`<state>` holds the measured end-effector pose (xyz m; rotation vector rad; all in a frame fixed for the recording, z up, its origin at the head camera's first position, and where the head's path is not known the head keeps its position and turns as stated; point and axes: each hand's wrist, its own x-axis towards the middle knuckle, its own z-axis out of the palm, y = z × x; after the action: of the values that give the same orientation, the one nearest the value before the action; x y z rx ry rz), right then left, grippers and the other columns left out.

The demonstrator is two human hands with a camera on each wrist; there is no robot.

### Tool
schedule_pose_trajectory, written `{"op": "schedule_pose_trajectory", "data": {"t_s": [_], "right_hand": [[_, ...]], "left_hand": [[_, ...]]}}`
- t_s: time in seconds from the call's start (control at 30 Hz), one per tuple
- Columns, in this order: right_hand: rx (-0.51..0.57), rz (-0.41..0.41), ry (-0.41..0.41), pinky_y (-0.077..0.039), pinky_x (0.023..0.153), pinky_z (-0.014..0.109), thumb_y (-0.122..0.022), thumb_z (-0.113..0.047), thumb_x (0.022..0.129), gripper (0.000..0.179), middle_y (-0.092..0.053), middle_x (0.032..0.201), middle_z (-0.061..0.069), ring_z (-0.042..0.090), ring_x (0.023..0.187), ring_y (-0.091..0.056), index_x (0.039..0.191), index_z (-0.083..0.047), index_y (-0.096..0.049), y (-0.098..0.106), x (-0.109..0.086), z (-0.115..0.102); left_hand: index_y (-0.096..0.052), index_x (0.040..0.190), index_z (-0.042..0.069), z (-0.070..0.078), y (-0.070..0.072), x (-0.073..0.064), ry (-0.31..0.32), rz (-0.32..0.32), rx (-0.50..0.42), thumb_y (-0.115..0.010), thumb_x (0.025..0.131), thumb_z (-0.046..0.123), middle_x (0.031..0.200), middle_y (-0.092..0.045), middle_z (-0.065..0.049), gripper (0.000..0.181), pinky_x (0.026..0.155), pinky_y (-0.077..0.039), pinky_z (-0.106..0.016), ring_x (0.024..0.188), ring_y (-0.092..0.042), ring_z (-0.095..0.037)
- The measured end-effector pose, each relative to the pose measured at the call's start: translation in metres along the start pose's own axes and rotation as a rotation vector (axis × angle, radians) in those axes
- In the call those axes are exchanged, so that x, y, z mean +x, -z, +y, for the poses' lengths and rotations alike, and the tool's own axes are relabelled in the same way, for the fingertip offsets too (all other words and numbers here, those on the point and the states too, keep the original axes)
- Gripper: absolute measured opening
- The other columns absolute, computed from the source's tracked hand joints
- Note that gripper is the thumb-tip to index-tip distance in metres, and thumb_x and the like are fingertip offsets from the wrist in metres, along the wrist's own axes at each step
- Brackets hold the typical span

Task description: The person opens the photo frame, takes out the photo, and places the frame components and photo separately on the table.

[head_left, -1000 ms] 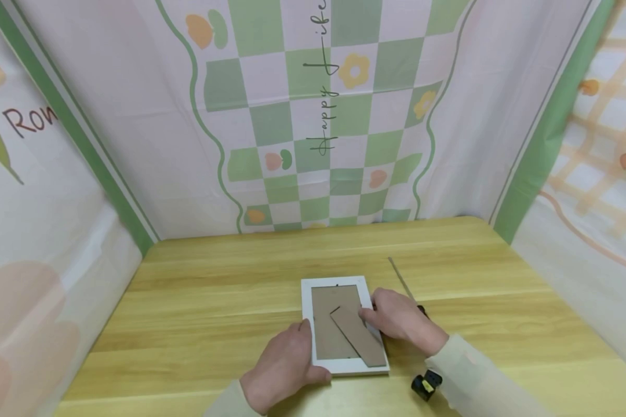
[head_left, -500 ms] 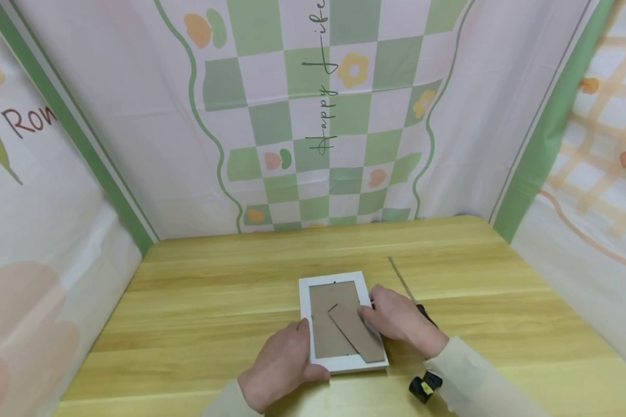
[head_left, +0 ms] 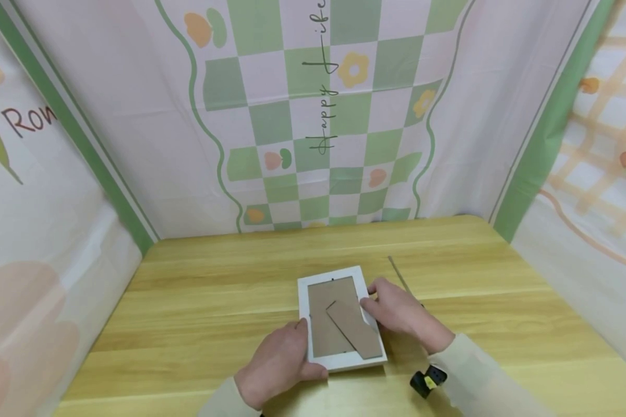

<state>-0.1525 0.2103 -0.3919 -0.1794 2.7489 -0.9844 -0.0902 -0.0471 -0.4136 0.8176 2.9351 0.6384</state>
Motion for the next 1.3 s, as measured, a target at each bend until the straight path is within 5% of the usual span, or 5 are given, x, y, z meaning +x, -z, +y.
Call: {"op": "schedule_pose_trajectory", "data": {"t_s": [0.23,0.5,0.77,0.93,1.3], "right_hand": [[0.095,-0.009,-0.027,-0.058,0.060,0.034,-0.061,-0.024,0.101,0.056,-0.073,0.093,0.010,0.018,0.066,-0.068,0.145,0.008,-0.047,0.000,0.002,-0.003],[0.147,-0.004,-0.026,-0.057,0.054,0.033,-0.061,-0.027,0.099,0.063,-0.071,0.074,0.007,0.020,0.059,-0.066,0.150,0.006,-0.044,0.003,0.003,-0.013],[0.190,-0.015,0.013,-0.053,0.053,0.030,-0.062,-0.030,0.099,0.069,-0.067,0.064,0.003,0.016,0.052,-0.061,0.155,0.003,-0.038,0.003,0.000,-0.026],[0.216,-0.015,0.031,-0.046,0.049,0.027,-0.062,-0.029,0.099,0.075,-0.061,0.056,0.002,0.013,0.045,-0.052,0.158,0.004,-0.031,0.000,0.000,-0.032],[0.257,0.008,0.059,-0.055,0.058,0.030,-0.065,-0.030,0.099,0.080,-0.064,0.057,0.003,0.017,0.047,-0.061,0.158,0.006,-0.026,-0.006,0.001,-0.039]], "left_hand": [[-0.062,0.115,0.003,0.011,0.006,-0.001,0.073,0.018,0.110,-0.088,0.071,0.059,0.091,-0.063,-0.002,0.076,0.064,-0.051,-0.031,0.075,-0.057,-0.014],[-0.066,0.120,-0.001,0.037,0.013,0.011,-0.046,0.178,0.058,-0.077,0.085,0.063,0.090,-0.067,0.000,0.074,0.064,-0.052,-0.026,0.074,-0.060,-0.011],[-0.062,0.119,0.002,0.058,0.016,0.024,-0.058,0.250,0.006,-0.078,0.087,0.059,0.083,-0.061,0.006,0.067,0.053,-0.042,-0.017,0.063,-0.052,-0.004],[-0.057,0.137,-0.007,0.066,0.014,0.024,-0.052,0.265,0.100,-0.081,0.084,0.060,0.102,-0.071,-0.005,0.089,0.060,-0.050,-0.021,0.076,-0.064,-0.012],[-0.055,0.139,-0.013,0.070,0.008,0.017,-0.070,0.342,0.397,-0.078,0.080,0.070,0.094,-0.071,-0.008,0.104,0.064,-0.056,-0.029,0.081,-0.068,-0.018]]}}
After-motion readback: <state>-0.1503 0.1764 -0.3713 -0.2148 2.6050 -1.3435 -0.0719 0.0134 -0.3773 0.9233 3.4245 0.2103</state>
